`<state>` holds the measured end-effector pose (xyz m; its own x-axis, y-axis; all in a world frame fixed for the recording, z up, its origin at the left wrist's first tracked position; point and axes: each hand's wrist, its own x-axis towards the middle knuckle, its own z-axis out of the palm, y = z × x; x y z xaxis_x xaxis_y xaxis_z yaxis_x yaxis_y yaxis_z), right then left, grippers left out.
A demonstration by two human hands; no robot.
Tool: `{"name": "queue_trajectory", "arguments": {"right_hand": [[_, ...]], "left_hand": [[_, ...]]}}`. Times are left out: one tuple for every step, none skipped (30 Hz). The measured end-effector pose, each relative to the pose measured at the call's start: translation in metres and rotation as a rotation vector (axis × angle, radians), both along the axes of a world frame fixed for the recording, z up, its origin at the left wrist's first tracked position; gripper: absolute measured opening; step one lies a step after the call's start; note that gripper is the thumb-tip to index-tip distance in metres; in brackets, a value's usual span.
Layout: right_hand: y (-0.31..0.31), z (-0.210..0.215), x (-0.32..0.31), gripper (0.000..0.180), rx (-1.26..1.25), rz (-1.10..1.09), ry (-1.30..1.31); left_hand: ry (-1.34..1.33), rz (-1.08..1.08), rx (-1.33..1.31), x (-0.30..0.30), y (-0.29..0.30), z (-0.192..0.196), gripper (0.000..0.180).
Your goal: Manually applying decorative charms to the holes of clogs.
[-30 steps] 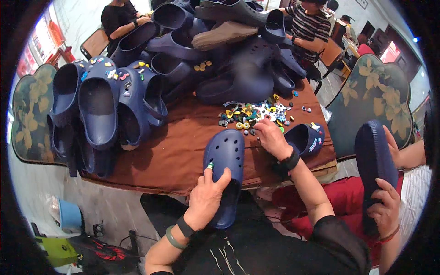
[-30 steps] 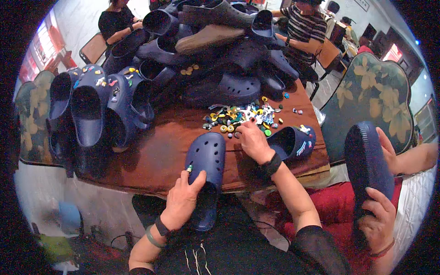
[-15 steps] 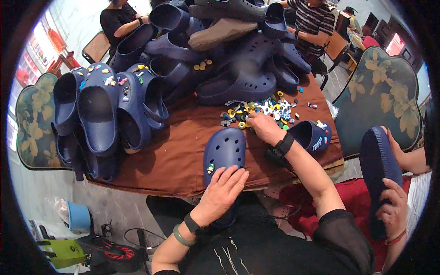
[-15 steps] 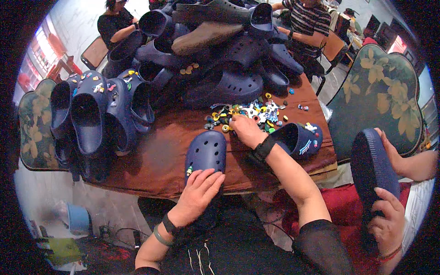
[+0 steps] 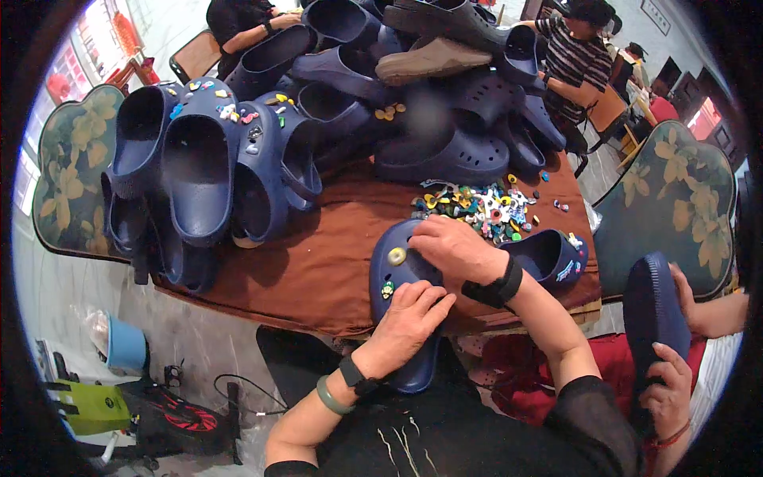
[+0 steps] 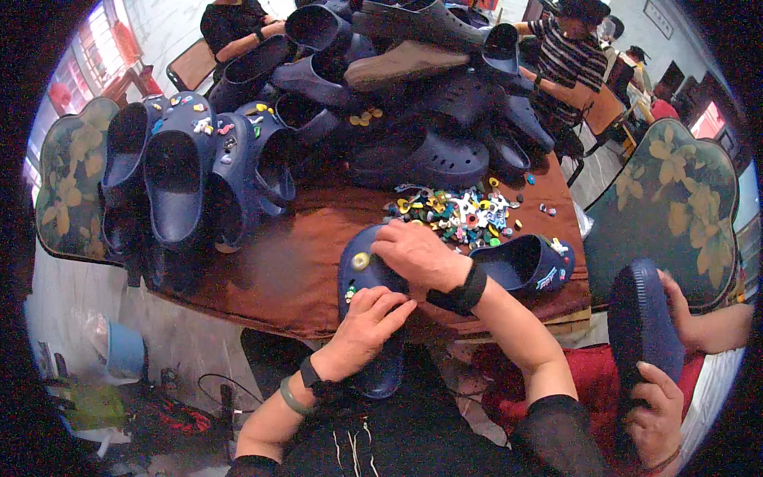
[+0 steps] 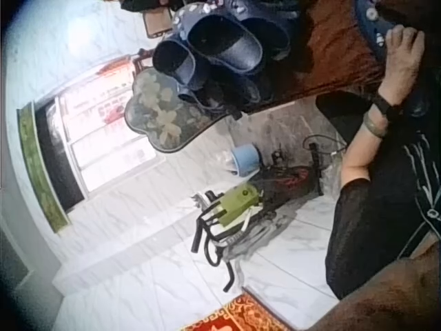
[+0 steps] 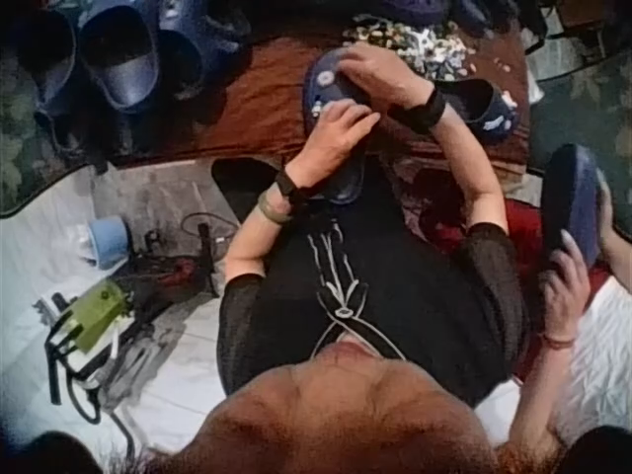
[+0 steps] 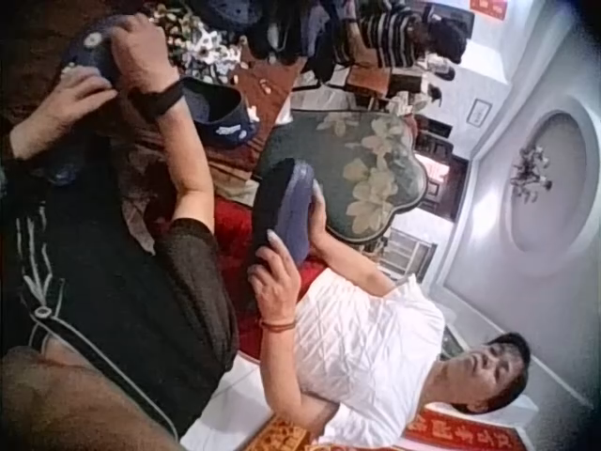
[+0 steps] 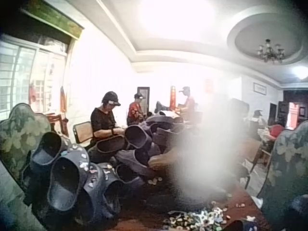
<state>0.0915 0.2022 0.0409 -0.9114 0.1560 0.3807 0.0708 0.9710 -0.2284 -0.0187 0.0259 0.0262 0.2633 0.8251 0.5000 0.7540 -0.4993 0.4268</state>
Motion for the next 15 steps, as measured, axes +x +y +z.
{"name": "queue_trajectory", "arguments": {"right_hand": [[-0.002,-0.001,-0.004,0.014,0.007,0.017,-0.045],[0.0,-0.002,-0.005,0.014,0.008,0.019,-0.048],[0.004,-0.004,-0.006,0.012,-0.104,0.008,-0.029],[0.008,-0.003,-0.009,0.011,-0.215,0.002,-0.009],[0.01,0.0,-0.011,0.011,-0.215,0.009,-0.012],[0.011,0.003,-0.012,0.01,-0.183,0.01,-0.062],[0.01,0.007,-0.017,0.01,-0.157,0.024,-0.108],[0.007,0.015,-0.021,0.011,-0.148,0.005,-0.15],[0.005,0.02,-0.027,0.011,-0.118,0.025,-0.104],[0.002,0.023,-0.033,0.011,-0.145,0.072,-0.1],[0.0,0.026,-0.04,0.012,-0.172,0.12,-0.095],[-0.003,0.029,-0.051,0.012,-0.177,0.134,-0.094],[-0.005,0.033,-0.064,0.013,-0.163,0.273,-0.182],[-0.008,0.036,-0.077,0.014,-0.147,0.41,-0.27],[-0.008,0.032,-0.09,0.014,-0.148,0.412,-0.27]], "left_hand": [[-0.003,0.002,0.001,0.0,0.0,0.0,0.045],[-0.014,-0.003,0.011,-0.001,0.001,0.0,0.045],[-0.026,-0.008,0.02,-0.001,0.001,0.0,0.045],[-0.027,0.0,0.022,-0.002,0.002,-0.001,0.045],[-0.043,-0.009,0.021,-0.003,0.003,-0.002,0.044],[-0.059,-0.016,0.02,-0.003,0.003,-0.004,0.044],[-0.057,0.004,0.014,-0.007,0.003,-0.006,0.044],[-0.071,-0.03,0.022,-0.01,0.005,-0.009,0.044],[-0.084,-0.063,0.029,-0.013,0.006,-0.013,0.044],[-0.084,-0.053,0.022,-0.014,0.008,-0.015,0.041],[-0.082,-0.038,0.015,-0.015,0.009,-0.018,0.041],[-0.115,-0.065,0.02,-0.015,0.01,-0.021,0.04],[-0.151,-0.1,0.029,-0.013,0.012,-0.023,0.038],[-0.155,-0.068,0.043,-0.011,0.012,-0.023,0.037],[-0.155,-0.066,0.042,-0.011,0.01,-0.023,0.037]]}}
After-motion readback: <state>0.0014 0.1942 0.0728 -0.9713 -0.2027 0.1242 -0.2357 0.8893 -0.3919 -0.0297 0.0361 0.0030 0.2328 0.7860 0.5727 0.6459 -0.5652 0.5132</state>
